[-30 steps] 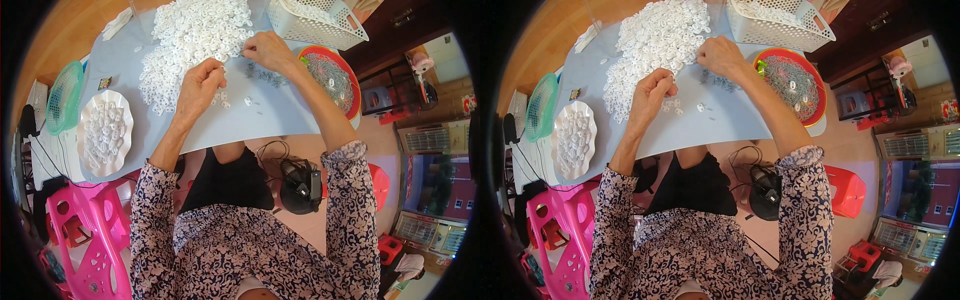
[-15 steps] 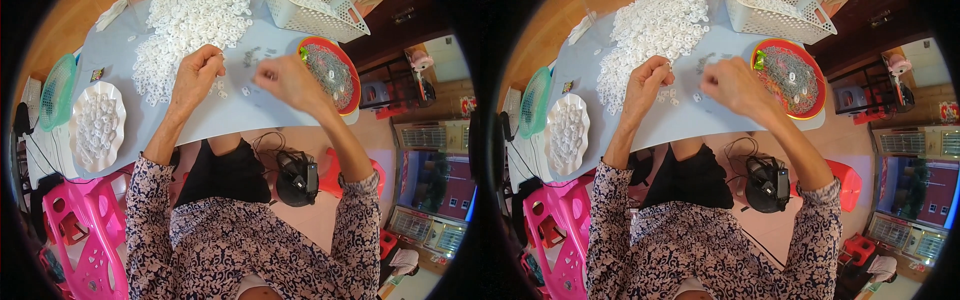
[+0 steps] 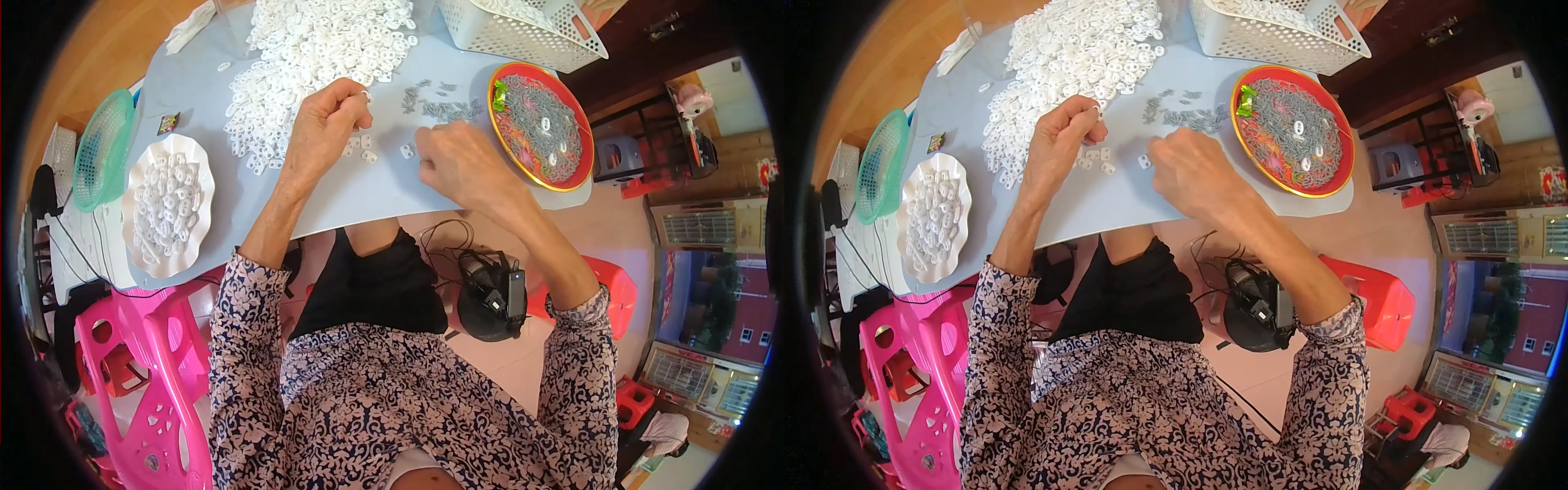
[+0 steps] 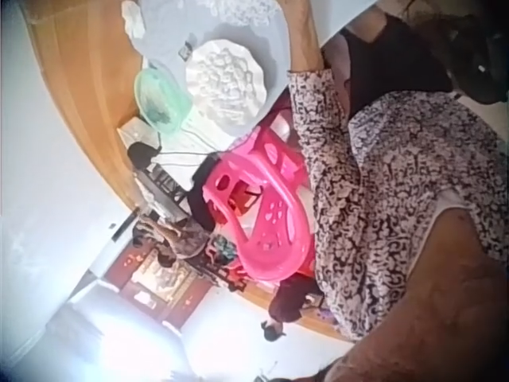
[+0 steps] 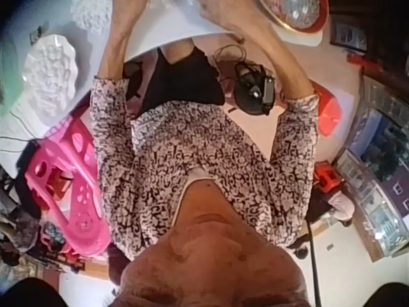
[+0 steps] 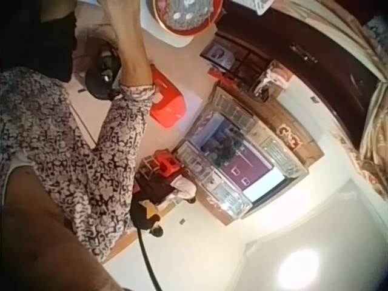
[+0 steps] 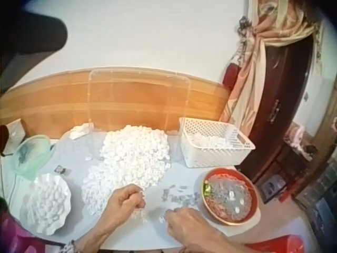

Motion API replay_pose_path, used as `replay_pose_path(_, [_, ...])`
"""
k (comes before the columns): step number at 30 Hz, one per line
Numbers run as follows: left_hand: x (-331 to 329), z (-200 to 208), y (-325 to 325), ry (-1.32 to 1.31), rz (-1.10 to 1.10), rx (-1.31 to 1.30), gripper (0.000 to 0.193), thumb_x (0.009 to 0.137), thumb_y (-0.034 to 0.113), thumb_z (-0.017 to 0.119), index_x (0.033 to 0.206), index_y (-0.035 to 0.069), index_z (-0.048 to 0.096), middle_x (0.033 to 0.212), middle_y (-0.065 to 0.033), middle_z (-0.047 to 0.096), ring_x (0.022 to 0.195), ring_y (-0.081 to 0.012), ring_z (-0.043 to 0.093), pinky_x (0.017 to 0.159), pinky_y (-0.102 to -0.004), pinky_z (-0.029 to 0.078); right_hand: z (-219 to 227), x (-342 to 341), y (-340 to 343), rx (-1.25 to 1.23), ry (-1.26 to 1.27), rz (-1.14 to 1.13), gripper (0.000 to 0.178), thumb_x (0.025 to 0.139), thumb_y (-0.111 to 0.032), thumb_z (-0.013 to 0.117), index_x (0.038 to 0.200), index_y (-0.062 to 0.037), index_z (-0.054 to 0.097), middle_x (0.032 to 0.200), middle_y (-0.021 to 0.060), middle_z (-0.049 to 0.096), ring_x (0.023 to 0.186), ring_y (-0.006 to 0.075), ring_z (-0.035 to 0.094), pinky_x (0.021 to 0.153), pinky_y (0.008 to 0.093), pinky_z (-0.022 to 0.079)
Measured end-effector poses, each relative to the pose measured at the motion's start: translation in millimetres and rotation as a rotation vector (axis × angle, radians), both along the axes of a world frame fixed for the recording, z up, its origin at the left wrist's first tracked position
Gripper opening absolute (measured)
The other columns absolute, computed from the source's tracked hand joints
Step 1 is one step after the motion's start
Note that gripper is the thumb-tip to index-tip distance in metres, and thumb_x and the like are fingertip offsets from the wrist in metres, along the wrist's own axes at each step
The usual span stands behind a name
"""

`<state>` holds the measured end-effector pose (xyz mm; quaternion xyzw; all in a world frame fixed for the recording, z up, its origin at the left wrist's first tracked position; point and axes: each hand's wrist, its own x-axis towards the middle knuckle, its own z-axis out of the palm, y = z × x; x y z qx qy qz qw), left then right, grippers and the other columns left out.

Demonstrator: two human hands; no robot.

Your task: Manually assembling small white plastic components at a workstation.

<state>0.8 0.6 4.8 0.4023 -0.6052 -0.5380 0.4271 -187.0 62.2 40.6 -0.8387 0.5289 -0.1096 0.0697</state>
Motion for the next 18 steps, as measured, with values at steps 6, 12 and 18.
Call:
replay_pose_path(6, [0.7, -1.2, -0.4, 0.066, 0.003, -0.008, 0.017, 0.086, 0.014, 0.052, 0.086, 0.0, 0.061, 0.067, -0.0025, 0.059, 0.064, -0.0074, 0.053, 0.064, -0.0227, 0.045, -12.5, 8.2, -25.9, 0.33, -1.041, -0.209, 0.007, 0.074, -0.003, 0.063, 0.073, 0.0026, 0.059, 0.067, 0.0065, 0.062, 0.055, 0.0138, 0.057, 0.054, 0.0251, 0.047])
replay_pose_path(12, [0.0, -1.3, -0.8, 0.047, -0.084, -0.01, 0.017, 0.088, 0.014, 0.052, 0.086, 0.0, 0.061, 0.065, -0.0013, 0.058, 0.062, -0.0065, 0.05, 0.059, -0.0222, 0.041, -34.7, 16.3, -47.2, 0.413, -1.454, -0.221, 0.013, 0.085, -0.006, 0.062, 0.095, 0.0022, 0.061, 0.079, 0.0029, 0.061, 0.068, 0.0091, 0.055, 0.06, 0.0224, 0.046])
replay_pose_path(18, [-1.1, -5.9, -1.1, 0.067, -0.062, -0.017, 0.016, 0.088, 0.014, 0.052, 0.084, 0.001, 0.061, 0.064, 0.0, 0.058, 0.06, -0.0055, 0.046, 0.056, -0.0219, 0.037, -57.2, 20.7, -50.8, 0.365, -1.607, -0.115, 0.018, 0.086, -0.007, 0.064, 0.102, -0.0022, 0.06, 0.088, 0.0024, 0.062, 0.076, 0.0091, 0.056, 0.07, 0.0238, 0.047])
